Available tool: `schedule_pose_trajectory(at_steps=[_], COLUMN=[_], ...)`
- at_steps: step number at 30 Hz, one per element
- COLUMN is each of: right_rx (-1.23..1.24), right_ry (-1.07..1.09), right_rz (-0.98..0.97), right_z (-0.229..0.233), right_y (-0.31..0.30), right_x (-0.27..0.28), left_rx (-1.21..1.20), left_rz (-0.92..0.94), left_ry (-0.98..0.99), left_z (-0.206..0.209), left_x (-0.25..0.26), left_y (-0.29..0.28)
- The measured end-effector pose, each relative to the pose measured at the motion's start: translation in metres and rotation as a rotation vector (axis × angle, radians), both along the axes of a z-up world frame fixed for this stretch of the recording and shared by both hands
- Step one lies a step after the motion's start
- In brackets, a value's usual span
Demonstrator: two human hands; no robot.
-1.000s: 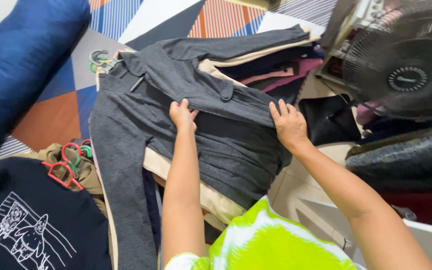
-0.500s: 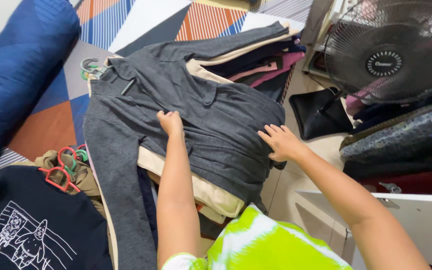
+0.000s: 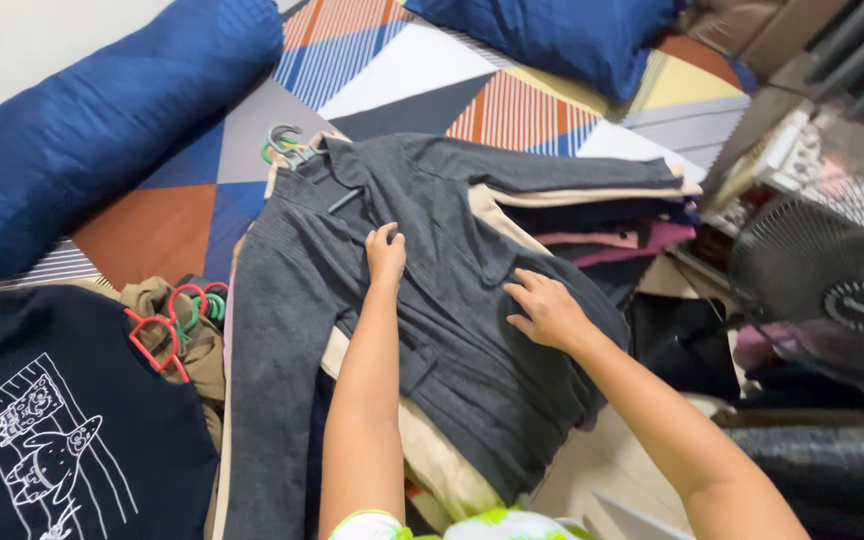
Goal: The person hangs several items of clothing, including sweatshirts and a long garment, from a pile on a bed into a closet by placing them on hangers one at a time.
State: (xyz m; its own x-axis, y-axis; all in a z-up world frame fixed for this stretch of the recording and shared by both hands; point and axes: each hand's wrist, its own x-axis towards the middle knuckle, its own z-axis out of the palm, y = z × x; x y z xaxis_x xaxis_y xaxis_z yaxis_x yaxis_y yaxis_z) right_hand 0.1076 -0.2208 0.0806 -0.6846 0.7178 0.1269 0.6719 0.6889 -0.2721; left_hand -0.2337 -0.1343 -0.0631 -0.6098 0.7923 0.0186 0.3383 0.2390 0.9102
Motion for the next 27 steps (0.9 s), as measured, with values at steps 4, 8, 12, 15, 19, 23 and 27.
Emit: schedule_pose_trajectory(at_steps=[4, 8, 12, 15, 19, 23, 27], right_rx=[-0.004, -0.054, -0.116, -0.084, 0.095, -0.006, -0.366], right_ry=[0.02, -0.104, -0.119, -0.257, -0.282, -0.144, 0.11], right_rz=[0.023, 0.05, -0.025, -0.062, -0.129, -0.028, 0.019], right_z=[-0.014, -0.045, -0.056, -0.034, -0.005, -0.01, -0.037], right_y=[0.042, 0.076, 0.089, 0.076, 0.043, 0.029, 0.016], right_x=[-0.033, -0.056, -0.071, -0.087, -0.124, -0.148, -0.163], left_rx=[-0.043, -0.042, 0.105, -0.051, -0.497, -0.301, -0.204], left_rz=[-0.027, -0.028, 0.051, -0.118, -0.486, -0.407, -0.398], left_ry=[-0.246, -0.143, 0.05, 0.27, 1.049, 1.251, 1.253], left_z=[-0.002, -0.011, 0.003, 0.045, 0.104, 0.103, 0.096], left_x=[-0.021, -0.033, -0.064, -0.084, -0.091, -0.099, -0.106], left_y=[0.033, 0.055, 0.059, 0.032, -0.006, -0.016, -0.012])
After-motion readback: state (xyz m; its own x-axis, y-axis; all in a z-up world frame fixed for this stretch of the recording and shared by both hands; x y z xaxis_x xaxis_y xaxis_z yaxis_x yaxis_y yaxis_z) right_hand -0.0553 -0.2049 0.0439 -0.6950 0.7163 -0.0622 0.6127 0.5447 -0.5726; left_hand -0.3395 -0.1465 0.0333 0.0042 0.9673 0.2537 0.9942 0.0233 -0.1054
